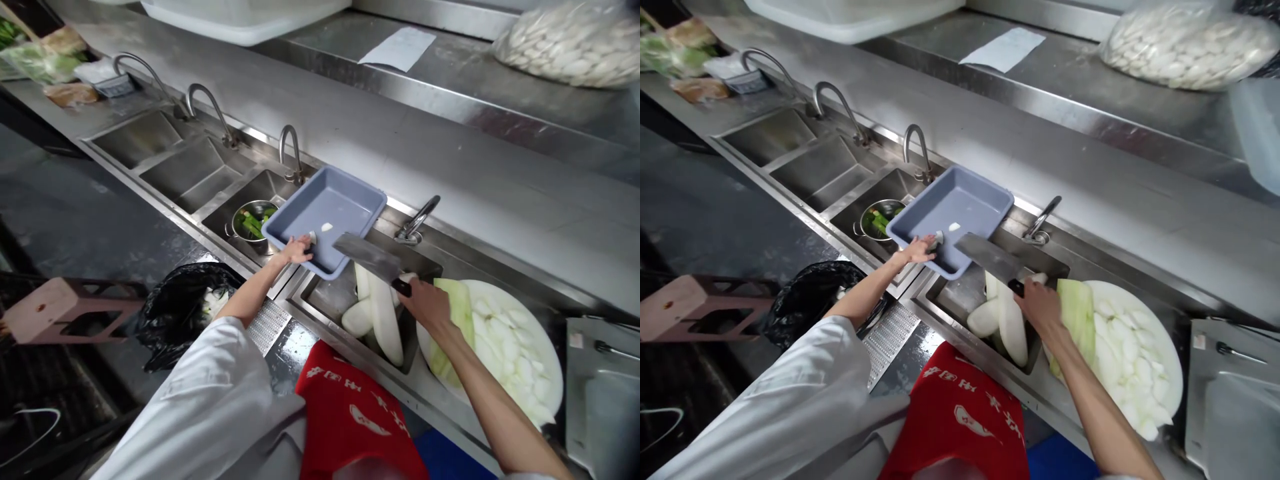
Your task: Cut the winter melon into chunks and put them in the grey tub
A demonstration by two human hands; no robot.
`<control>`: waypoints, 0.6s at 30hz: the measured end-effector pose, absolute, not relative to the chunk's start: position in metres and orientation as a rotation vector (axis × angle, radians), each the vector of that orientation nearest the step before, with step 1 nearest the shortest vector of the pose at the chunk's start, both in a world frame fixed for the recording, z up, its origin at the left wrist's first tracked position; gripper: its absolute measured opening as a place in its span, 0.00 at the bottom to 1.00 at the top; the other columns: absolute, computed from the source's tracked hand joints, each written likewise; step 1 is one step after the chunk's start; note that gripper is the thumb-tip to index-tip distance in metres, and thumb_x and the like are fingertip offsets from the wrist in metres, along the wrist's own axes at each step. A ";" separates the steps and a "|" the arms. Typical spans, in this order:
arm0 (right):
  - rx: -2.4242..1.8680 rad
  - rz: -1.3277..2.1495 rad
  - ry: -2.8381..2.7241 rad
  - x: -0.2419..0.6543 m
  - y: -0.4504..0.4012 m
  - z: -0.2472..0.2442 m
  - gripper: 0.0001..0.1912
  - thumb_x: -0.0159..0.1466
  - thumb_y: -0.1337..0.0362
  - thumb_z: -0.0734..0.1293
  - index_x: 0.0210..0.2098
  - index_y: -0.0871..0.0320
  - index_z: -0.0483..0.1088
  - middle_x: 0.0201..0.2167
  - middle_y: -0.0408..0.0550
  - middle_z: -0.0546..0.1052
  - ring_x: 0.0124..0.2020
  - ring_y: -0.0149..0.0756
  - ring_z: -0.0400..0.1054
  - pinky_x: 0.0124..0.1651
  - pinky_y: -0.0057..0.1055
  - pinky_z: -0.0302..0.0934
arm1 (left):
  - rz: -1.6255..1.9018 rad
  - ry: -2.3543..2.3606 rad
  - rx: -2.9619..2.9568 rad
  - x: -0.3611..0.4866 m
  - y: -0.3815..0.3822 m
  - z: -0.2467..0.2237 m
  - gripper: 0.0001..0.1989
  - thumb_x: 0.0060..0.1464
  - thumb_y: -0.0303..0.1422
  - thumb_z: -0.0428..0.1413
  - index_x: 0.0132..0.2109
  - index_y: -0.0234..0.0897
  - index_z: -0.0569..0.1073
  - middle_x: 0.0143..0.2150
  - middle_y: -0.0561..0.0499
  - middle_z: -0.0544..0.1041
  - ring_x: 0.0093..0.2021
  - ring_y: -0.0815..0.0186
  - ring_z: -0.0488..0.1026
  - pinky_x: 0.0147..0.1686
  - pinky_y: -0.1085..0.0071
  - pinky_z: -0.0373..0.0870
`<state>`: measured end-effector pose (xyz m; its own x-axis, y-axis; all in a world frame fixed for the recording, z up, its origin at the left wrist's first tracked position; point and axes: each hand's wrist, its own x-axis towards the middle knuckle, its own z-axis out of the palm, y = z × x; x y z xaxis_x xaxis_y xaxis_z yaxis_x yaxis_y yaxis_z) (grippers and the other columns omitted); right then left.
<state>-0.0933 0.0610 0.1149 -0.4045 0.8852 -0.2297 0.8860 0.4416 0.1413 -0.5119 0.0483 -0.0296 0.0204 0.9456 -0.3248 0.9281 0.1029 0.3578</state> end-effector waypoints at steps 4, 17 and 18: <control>1.919 -0.062 2.349 0.009 0.017 0.109 0.20 0.66 0.44 0.65 0.35 0.55 0.75 0.24 0.52 0.78 0.29 0.50 0.75 0.31 0.36 0.59 | 0.399 2.072 1.681 -0.518 0.034 -0.027 0.24 0.61 0.39 0.51 0.60 0.34 0.74 0.64 0.39 0.74 0.73 0.51 0.59 0.70 0.50 0.56; 3.709 -0.916 0.913 0.191 -0.198 0.061 0.33 0.58 0.30 0.63 0.34 0.56 0.66 0.16 0.42 0.69 0.14 0.35 0.61 0.18 0.31 0.56 | 1.159 1.418 1.955 -0.269 0.047 -0.040 0.15 0.63 0.38 0.47 0.43 0.42 0.78 0.47 0.45 0.81 0.51 0.58 0.78 0.58 0.57 0.74; 3.738 -0.982 0.808 0.200 -0.209 0.050 0.34 0.56 0.28 0.64 0.33 0.55 0.65 0.15 0.41 0.68 0.13 0.35 0.61 0.17 0.31 0.56 | 1.141 1.331 1.981 -0.235 0.049 -0.036 0.15 0.63 0.37 0.46 0.43 0.41 0.78 0.47 0.45 0.81 0.51 0.59 0.78 0.58 0.58 0.74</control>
